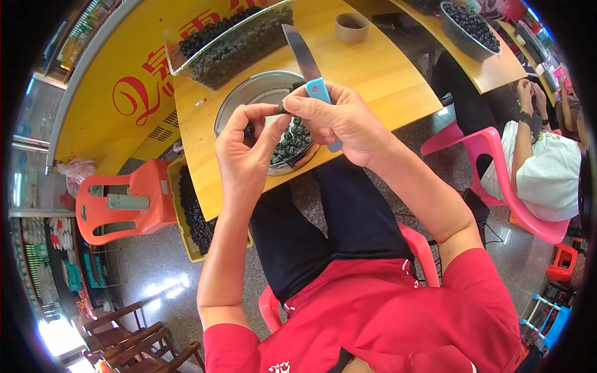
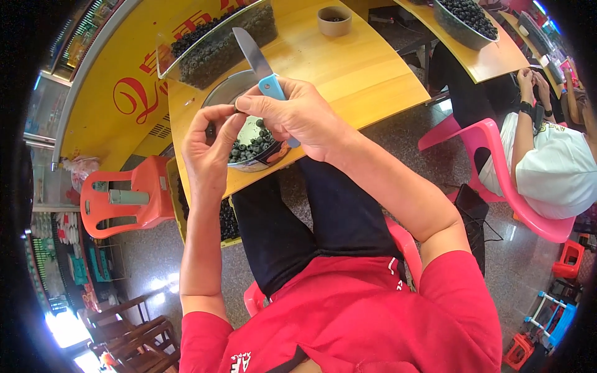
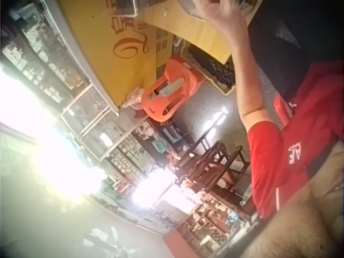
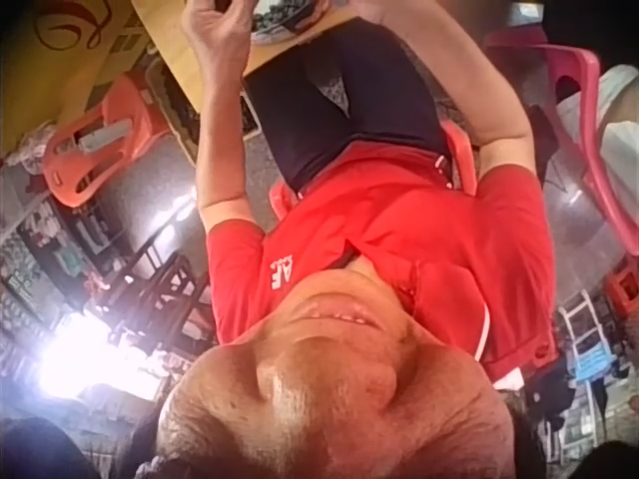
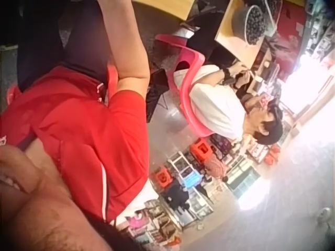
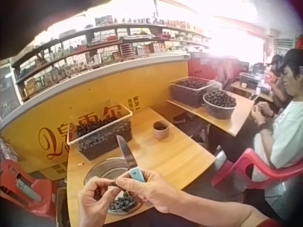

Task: Pitting or slicing small black fruits using a paring knife.

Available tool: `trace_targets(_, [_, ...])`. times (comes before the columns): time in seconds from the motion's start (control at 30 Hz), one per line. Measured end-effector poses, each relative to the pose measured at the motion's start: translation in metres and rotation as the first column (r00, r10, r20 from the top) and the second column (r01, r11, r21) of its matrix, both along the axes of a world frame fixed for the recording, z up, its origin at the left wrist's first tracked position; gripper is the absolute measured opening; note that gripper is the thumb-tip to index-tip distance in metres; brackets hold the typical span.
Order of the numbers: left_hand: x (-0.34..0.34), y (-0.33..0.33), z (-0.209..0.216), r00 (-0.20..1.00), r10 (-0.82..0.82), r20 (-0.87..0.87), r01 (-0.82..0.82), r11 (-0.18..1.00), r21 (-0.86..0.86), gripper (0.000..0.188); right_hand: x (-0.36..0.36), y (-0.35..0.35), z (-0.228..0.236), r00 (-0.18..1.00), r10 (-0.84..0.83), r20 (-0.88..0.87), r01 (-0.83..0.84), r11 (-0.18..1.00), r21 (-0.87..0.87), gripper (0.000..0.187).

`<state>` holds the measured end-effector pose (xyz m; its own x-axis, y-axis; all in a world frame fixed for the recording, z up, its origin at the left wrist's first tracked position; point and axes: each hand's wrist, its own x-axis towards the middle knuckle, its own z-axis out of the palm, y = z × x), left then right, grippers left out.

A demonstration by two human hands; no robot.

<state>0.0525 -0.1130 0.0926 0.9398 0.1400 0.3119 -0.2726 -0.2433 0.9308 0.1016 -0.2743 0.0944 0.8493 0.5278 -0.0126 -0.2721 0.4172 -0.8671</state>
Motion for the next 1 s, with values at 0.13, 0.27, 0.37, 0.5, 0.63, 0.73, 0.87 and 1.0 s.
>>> trace_targets(0.13, [-0.006, -0.006, -0.003, 0.993, -0.056, -0.1, 0.03, 0.969, -0.247, 0.018, 0.002, -0.004, -0.003, 0.999, 0.036, -0.027, -0.035, 0.999, 0.039, 0.02])
trace_targets(0.27, [-0.008, -0.009, -0.003, 0.993, -0.081, -0.091, 0.043, 0.93, -0.365, 0.021, 0.002, -0.005, -0.005, 0.998, 0.033, -0.045, -0.03, 0.998, 0.047, 0.018])
trace_targets(0.37, [-0.011, -0.015, -0.002, 0.994, -0.059, -0.088, 0.016, 0.904, -0.427, 0.023, 0.002, -0.005, -0.006, 0.999, 0.029, -0.036, -0.028, 0.998, 0.047, 0.018])
trace_targets(0.5, [-0.008, -0.017, -0.005, 0.999, -0.016, -0.043, 0.0, 0.934, -0.357, 0.021, 0.002, -0.007, -0.004, 1.0, 0.019, 0.013, -0.019, 1.0, 0.018, 0.019])
trace_targets(0.63, [-0.006, -0.016, -0.003, 0.998, -0.038, -0.046, 0.027, 0.975, -0.22, 0.018, 0.003, -0.012, 0.0, 1.0, 0.024, 0.003, -0.024, 1.0, -0.002, 0.019])
trace_targets(0.73, [-0.005, -0.017, -0.002, 0.992, -0.109, -0.056, 0.083, 0.932, -0.353, 0.018, 0.003, -0.015, 0.004, 1.0, 0.027, 0.016, -0.027, 0.999, -0.018, 0.018])
trace_targets(0.87, [-0.002, -0.014, -0.01, 0.978, -0.201, -0.058, 0.125, 0.783, -0.61, 0.019, 0.001, -0.014, 0.004, 0.988, -0.04, 0.148, 0.051, 0.996, -0.076, 0.019])
trace_targets(1.0, [0.0, -0.014, -0.013, 0.976, -0.209, -0.053, 0.13, 0.769, -0.626, 0.019, 0.004, -0.017, -0.01, 0.473, -0.092, 0.876, 0.55, 0.808, -0.212, 0.018])
